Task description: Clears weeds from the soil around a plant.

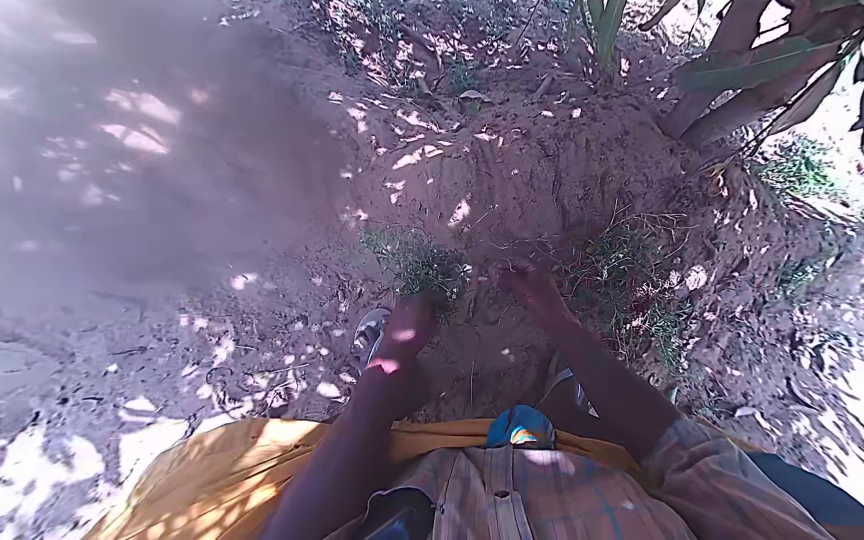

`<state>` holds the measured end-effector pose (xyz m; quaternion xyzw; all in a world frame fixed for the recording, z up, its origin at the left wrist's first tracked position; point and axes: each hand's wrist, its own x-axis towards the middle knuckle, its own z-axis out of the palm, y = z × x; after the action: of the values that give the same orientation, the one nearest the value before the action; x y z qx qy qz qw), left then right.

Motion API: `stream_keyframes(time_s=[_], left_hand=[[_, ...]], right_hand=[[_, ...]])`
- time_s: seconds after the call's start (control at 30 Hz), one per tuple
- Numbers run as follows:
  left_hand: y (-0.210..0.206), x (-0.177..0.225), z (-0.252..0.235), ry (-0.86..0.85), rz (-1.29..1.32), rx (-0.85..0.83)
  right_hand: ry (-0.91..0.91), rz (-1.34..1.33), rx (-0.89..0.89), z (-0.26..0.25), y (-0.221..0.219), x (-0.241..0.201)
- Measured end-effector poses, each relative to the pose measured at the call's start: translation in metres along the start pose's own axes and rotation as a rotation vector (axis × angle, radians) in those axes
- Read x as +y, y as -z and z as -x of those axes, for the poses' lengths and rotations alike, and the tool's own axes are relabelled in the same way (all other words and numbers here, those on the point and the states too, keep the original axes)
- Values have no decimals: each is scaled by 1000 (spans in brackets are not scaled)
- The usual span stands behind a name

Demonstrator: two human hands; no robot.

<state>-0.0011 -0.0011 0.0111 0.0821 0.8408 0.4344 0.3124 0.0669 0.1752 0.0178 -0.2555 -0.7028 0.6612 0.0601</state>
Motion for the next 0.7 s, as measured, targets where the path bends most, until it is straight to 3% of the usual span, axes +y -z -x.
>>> stream_keyframes(time_s=[0.07, 0.27, 0.33, 0.37, 0.43, 0.53, 0.6, 0.7], left_hand=[[-3, 3, 2, 43, -49, -41], [-15, -3, -1, 126, 626, -47], [-18, -4, 0, 136, 685, -23], [-21, -5, -1, 132, 637, 6], [-19, -5, 3, 93, 286, 24], [-9, -9, 6, -50, -252, -19], [-9, -15, -5, -38, -307, -2], [-15, -25, -15, 17, 52, 137]], right_hand=[[20, 97, -1, 1, -8, 6], [19, 278, -119, 5, -20, 5], [85, 242, -143, -2, -16, 26], [167, 215, -177, -9, -11, 50], [342, 137, -246, -13, -9, 79], [67, 380, -248, 1, -14, 25], [52, 544, -161, -14, 1, 28], [14, 682, 122, -46, 44, 47]])
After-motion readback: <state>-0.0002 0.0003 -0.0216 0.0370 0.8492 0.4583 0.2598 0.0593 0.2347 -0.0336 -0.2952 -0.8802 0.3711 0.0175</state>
